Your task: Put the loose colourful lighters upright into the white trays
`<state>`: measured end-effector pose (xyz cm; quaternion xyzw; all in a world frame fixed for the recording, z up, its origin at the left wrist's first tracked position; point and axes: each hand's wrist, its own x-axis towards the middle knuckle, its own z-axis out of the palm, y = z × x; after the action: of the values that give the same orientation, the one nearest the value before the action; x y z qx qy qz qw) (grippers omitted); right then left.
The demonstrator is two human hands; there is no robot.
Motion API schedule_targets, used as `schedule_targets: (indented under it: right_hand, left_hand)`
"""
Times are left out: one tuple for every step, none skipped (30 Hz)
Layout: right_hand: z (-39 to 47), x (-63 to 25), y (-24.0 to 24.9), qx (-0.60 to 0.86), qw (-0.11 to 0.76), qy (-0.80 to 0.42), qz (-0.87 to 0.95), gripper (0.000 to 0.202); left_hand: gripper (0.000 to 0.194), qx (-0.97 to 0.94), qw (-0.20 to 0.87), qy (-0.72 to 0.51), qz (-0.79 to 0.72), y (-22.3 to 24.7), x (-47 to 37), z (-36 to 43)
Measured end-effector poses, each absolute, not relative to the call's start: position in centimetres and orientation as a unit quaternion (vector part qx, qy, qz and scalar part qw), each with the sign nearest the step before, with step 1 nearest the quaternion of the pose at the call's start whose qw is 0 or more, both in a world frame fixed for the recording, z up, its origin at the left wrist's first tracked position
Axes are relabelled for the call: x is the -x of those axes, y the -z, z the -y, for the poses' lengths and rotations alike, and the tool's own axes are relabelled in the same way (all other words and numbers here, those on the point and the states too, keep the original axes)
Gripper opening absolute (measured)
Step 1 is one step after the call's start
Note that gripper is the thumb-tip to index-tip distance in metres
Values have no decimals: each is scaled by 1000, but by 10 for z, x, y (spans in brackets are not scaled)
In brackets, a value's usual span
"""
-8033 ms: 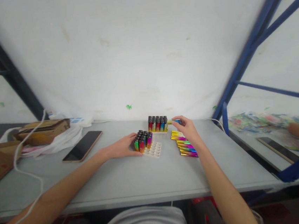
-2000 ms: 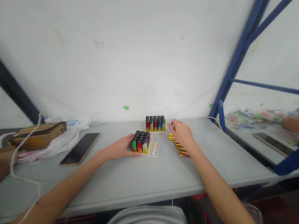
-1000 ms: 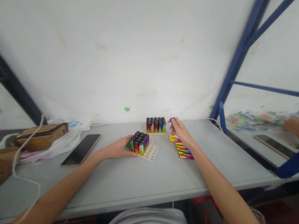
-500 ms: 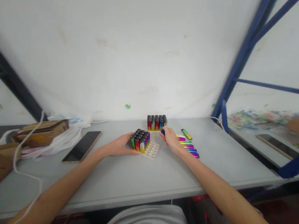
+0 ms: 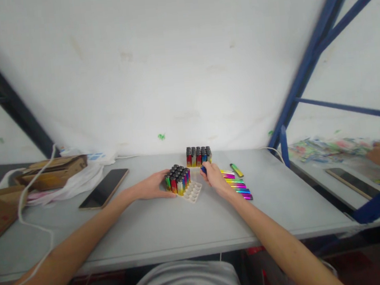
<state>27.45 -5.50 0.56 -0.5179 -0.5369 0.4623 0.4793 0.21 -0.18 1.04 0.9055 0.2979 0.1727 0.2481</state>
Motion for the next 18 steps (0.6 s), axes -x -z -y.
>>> schedule_targets:
  right_hand:
    - [56, -274, -6, 519, 484, -461, 533, 45]
    - [57, -274, -6, 519, 489, -460, 528, 44]
    - [57, -274, -6, 519, 492, -460, 526, 44]
    - [58, -274, -6, 519, 494, -459, 525, 45]
    - [57, -274, -7, 522, 494, -459, 522, 47]
    - [57, -274, -7, 524, 495, -462, 517, 50]
    - [56, -274, -7, 523, 496, -466, 513, 53]
    - [55, -274, -7, 518, 498, -470, 513, 56]
    - [54, -275, -8, 507, 502, -472, 517, 59]
    - [53, -275, -8, 493, 509, -470, 526, 63]
    - [52, -276, -9, 478, 517, -462, 539, 65]
    - [51, -277, -9, 464, 525, -449, 554, 66]
    - [50, -278, -10, 457, 529, -432, 569, 65]
    - [50, -279, -11, 455, 528, -412, 586, 62]
    - [51, -280, -11, 458, 521, -390, 605, 57]
    - [51, -281, -12, 463, 510, -369, 624, 52]
    - [52, -282, -12, 468, 499, -351, 639, 47]
    - [52, -283, -12, 470, 491, -340, 650, 43]
  left_hand:
    - [85, -904, 252, -174, -298, -10, -2, 2]
    - [85, -903, 255, -175, -297, -10, -2, 2]
    - [85, -903, 257, -175, -296, -10, -2, 2]
    - [85, -904, 256, -176, -295, -10, -2, 1]
    - [85, -905, 254, -176, -294, -9, -2, 1]
    - [84, -905, 252, -175, -293, -9, -2, 1]
    - [84, -906, 250, -175, -293, -9, -2, 1]
    - [84, -907, 248, -174, -293, -9, -2, 1]
    - [84, -907, 247, -174, -293, -9, -1, 1]
    - [84, -907, 248, -174, -292, -9, -1, 1]
    - [84, -907, 248, -174, -293, -10, -1, 1]
    - [84, -906, 249, -174, -294, -10, -1, 1]
    - [85, -906, 248, -172, -296, -10, -1, 2]
    - [85, -906, 247, -170, -300, -10, -1, 2]
    - [86, -905, 246, -166, -305, -10, -1, 2]
    - [87, -905, 244, -162, -307, -10, -1, 2]
    - [87, -906, 242, -160, -309, -11, -2, 2]
    - [87, -906, 241, -161, -309, -11, -2, 2]
